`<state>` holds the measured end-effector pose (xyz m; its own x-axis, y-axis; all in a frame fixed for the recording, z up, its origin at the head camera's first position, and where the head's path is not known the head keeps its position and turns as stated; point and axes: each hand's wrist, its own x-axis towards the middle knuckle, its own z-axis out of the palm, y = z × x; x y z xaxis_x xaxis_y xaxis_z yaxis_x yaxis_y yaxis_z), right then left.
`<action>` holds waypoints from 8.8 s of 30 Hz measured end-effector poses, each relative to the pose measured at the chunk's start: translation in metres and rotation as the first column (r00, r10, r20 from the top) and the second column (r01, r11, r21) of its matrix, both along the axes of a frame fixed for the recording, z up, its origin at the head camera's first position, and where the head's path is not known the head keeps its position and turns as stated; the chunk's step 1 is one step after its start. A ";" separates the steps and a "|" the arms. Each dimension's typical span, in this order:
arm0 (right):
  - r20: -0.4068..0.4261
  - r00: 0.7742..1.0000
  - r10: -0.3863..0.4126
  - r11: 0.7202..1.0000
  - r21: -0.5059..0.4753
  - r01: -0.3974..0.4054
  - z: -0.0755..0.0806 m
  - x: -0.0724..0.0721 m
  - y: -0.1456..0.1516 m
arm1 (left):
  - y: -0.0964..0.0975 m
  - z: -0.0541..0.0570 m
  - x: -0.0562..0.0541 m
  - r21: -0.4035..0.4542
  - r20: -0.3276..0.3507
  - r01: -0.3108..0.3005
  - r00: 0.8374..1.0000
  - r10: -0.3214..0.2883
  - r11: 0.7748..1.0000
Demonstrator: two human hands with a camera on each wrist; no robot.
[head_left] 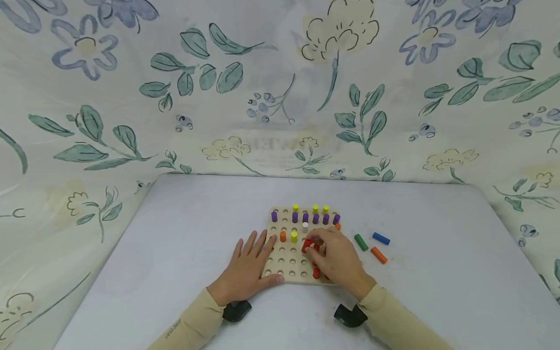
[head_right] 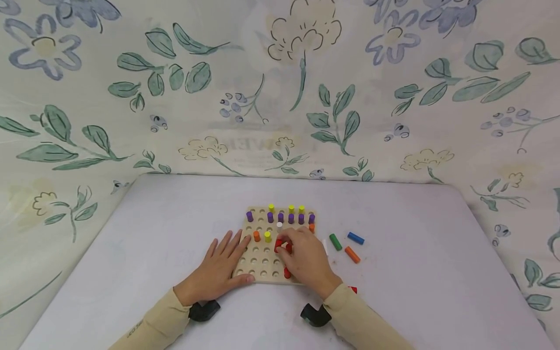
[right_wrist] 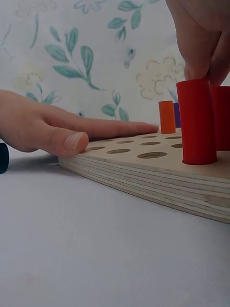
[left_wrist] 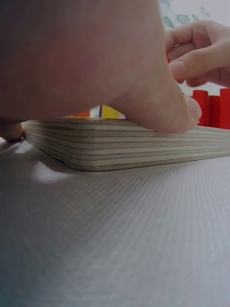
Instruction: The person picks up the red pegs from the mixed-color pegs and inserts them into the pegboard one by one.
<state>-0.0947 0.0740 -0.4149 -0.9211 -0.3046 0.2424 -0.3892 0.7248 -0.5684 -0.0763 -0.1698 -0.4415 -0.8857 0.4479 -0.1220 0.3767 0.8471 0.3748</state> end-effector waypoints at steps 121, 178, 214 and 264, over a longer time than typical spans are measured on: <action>-0.179 0.972 -0.154 0.983 -0.124 0.133 0.001 0.028 0.082 | 0.002 0.005 0.001 0.011 0.038 -0.010 0.999 0.010 1.000; 0.247 0.969 -0.008 0.985 0.170 -0.035 -0.022 0.052 0.138 | 0.000 0.000 0.001 0.005 0.025 -0.009 1.000 0.009 1.000; 0.245 0.969 -0.006 0.984 0.174 -0.038 -0.021 0.050 0.140 | 0.001 0.000 -0.001 0.000 0.034 -0.011 0.999 0.011 1.000; -0.057 0.998 -0.004 0.999 0.035 0.006 0.000 0.040 0.105 | 0.000 0.002 0.001 0.006 0.024 -0.006 1.000 0.006 1.000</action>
